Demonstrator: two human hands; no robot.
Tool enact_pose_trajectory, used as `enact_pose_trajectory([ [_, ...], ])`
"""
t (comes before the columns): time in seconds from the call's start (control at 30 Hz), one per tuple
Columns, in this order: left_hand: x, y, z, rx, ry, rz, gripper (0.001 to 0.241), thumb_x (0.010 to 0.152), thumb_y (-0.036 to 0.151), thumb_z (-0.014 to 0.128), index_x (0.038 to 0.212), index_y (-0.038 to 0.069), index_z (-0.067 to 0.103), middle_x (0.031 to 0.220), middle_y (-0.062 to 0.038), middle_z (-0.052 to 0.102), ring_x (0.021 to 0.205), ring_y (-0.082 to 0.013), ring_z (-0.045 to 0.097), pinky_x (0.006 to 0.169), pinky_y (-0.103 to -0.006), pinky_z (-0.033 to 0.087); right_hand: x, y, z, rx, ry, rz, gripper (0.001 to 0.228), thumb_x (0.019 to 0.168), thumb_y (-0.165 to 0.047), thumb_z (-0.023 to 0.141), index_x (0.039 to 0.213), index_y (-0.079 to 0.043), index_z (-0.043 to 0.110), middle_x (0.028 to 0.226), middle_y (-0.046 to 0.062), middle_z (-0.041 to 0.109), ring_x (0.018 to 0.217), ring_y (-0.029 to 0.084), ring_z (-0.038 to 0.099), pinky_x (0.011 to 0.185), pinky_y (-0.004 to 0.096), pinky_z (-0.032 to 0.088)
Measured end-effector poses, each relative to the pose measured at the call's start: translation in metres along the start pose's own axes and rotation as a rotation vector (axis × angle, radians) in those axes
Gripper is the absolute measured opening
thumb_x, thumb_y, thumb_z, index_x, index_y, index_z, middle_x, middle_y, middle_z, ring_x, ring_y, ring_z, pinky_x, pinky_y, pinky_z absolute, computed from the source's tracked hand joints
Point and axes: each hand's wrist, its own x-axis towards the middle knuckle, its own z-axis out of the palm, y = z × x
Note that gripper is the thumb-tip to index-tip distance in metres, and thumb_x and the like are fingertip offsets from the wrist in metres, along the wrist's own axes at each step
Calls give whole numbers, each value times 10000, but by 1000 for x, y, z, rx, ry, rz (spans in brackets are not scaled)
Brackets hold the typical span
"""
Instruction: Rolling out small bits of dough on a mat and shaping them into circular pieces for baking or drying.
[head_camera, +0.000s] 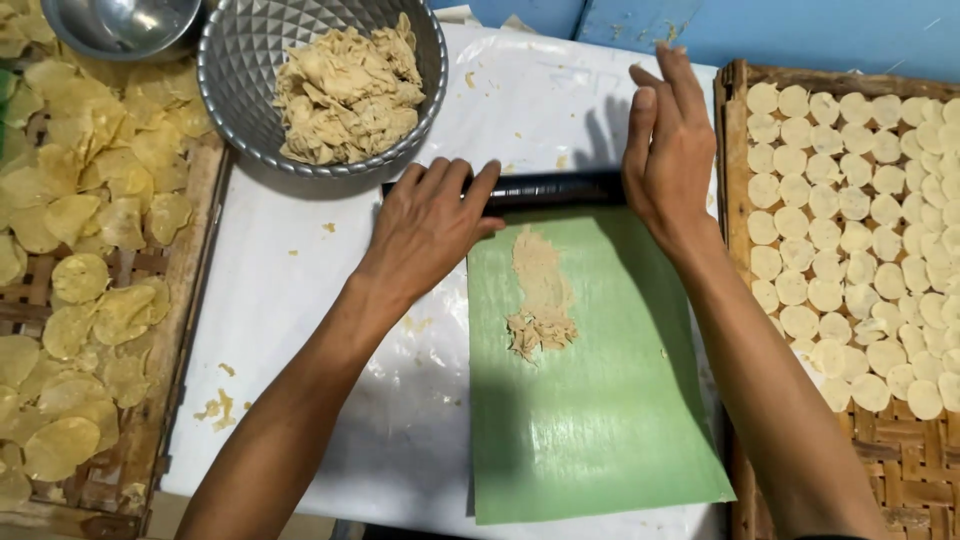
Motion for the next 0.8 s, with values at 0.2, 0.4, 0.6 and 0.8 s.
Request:
enact_pose_trajectory([
  [0.2,-33,52,-61,-122,11,-47,513,1041,366,685,1416,35,569,1126,-162,731,996,-279,748,826,-408,659,-59,-66,-70,-92,-418,-11,494,1148,-297,353,1524,7,451,1632,278,359,1530,433,321,1253,596,306],
  [0.4,-79,92,-58,-176,-20,-39,359,1076,285,614,1364,73,576,1096,-112,594,938,-264,587,881,-419,507,-161,-70,-72,-187,-593,-14,616,1092,-435,329,1585,-66,346,1670,225,315,1567,374,291,1291,529,251],
  [0.6,-87,109,-48,-50,-123,-105,464,1107,346,517,1471,58,520,1464,-177,587,1360,-321,569,1137,-503,446,-157,-69,-71,-279,-576,-112,646,1089,-426,345,1567,7,377,1623,217,425,1521,365,401,1273,490,284],
  [0.8,-50,86,-23,-178,-256,-239,700,1079,524,397,1504,-26,480,1618,-194,430,1520,-369,362,1219,-619,257,-116,-59,-52,-250,-673,16,672,1114,-448,173,1600,-2,300,1649,263,328,1552,390,307,1270,501,261],
])
